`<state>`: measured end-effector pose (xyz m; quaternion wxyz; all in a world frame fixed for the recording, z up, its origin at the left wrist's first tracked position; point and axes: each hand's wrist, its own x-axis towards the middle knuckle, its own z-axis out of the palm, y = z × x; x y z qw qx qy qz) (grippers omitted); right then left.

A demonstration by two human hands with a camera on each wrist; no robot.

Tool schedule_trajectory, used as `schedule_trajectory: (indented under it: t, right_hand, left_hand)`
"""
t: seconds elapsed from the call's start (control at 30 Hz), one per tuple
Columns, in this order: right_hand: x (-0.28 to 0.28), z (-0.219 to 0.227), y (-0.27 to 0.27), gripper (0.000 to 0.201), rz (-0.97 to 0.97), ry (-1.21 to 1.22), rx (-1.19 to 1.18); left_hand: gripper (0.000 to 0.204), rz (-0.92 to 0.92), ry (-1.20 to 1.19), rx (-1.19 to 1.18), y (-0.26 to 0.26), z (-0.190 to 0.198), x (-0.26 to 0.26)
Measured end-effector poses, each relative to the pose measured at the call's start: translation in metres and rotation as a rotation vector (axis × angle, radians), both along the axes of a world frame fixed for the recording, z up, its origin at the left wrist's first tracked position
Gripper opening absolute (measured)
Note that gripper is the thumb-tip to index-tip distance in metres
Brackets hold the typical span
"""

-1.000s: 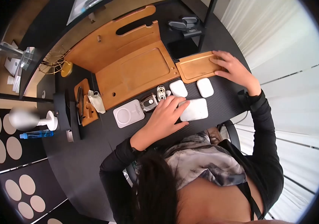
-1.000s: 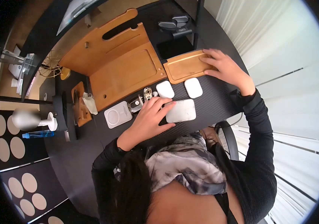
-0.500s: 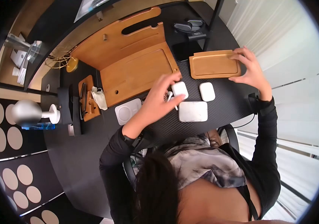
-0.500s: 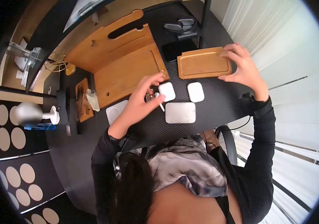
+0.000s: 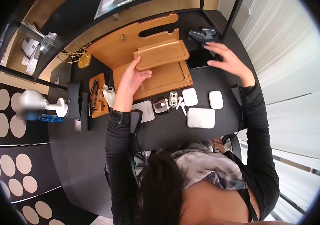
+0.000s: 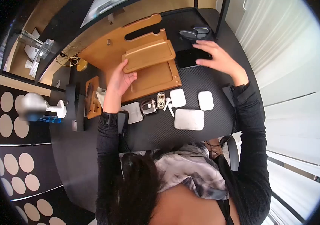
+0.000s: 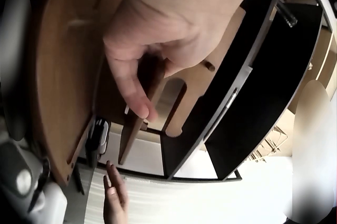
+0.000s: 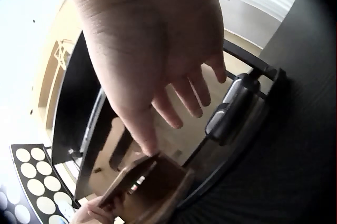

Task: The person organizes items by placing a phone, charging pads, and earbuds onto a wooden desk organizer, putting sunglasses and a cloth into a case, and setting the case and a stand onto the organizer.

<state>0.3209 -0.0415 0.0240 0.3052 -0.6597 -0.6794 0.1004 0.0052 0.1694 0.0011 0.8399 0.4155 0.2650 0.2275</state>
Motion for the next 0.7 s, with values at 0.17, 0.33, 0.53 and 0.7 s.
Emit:
schedule_trajectory:
  t: [0.17,0.33,0.53,0.7]
  right_hand:
    - [0.001,-0.021,0.001,0.066,0.015,-0.110,-0.084]
    - [-0.005,-0.010,-0.003,0.068,-0.071,-0.156,-0.191]
    - [0.003,-0.032,-0.003,0.068,-0.070,-0.205,0.046]
    - [0.000,-0.019,-0.002,0.063,-0.067,-0.072,-0.033]
  left_hand:
    - [0.041,0.058,0.018,-0.024,0.004,-0.010,-0.008]
    - [0.038,0.056,-0.041,0.056,0.005,-0.013,-0.012]
    - [0.038,0.086,-0.110,0.061,-0.006,-0.009,-0.006]
    - [0.038,0.070,-0.105,0.051,0.001,-0.017,-0.009]
